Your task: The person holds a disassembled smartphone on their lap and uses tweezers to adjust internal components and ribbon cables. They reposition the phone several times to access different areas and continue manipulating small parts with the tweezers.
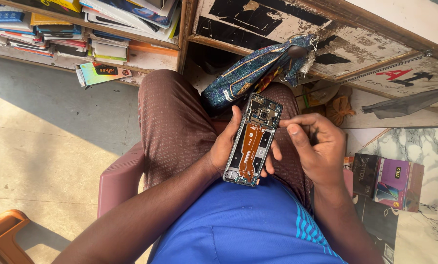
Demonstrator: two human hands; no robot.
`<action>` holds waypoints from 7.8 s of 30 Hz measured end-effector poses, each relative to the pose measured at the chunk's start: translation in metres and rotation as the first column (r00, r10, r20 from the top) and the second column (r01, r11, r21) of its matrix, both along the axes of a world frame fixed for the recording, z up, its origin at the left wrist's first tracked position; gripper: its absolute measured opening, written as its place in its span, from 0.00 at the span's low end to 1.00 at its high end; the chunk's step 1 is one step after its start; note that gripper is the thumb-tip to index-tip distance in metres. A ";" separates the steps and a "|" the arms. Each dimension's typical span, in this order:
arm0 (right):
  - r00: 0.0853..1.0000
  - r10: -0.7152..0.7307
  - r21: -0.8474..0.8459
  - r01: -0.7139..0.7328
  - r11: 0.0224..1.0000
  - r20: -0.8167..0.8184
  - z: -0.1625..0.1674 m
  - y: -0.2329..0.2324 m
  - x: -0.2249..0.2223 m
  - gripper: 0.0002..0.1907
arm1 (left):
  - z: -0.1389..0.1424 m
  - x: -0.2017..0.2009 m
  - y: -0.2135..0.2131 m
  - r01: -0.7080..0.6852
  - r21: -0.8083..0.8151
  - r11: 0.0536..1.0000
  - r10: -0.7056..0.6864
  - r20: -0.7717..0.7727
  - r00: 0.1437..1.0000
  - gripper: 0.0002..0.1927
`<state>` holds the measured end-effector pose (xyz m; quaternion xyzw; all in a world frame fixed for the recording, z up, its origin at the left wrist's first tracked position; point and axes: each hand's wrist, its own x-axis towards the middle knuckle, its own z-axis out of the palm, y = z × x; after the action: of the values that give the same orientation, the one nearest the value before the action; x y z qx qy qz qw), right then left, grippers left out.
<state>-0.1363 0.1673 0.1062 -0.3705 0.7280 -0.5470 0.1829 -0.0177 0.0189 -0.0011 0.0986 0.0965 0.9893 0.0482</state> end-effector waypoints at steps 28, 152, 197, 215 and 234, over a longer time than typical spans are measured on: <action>0.971 -0.039 0.097 0.016 0.995 0.237 -0.028 0.000 -0.019 0.13 | -0.014 -0.004 0.003 0.136 -0.142 0.980 -0.131 0.047 0.990 0.52; 0.939 -0.031 0.018 0.027 0.999 0.344 -0.023 -0.002 -0.021 0.21 | 0.033 -0.004 -0.016 -0.182 -0.510 0.841 0.345 0.246 0.906 0.14; 0.918 0.157 0.180 -0.235 0.955 0.364 -0.031 0.002 -0.008 0.10 | 0.044 -0.005 -0.033 -0.332 -0.610 0.720 0.588 0.282 0.758 0.12; 0.950 0.129 0.229 -0.198 0.953 0.284 -0.038 -0.001 -0.007 0.09 | 0.041 -0.006 -0.027 -0.354 -0.722 0.594 0.644 0.164 0.747 0.12; 0.992 0.033 0.393 -0.078 0.916 0.119 -0.029 -0.010 -0.003 0.09 | 0.033 -0.008 -0.018 -0.304 -0.800 0.517 0.688 0.177 0.704 0.13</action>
<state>-0.1394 0.1571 0.0768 -0.3156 0.8018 -0.4024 0.3093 -0.0254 0.0006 0.0323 -0.2074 0.4855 0.8275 -0.1912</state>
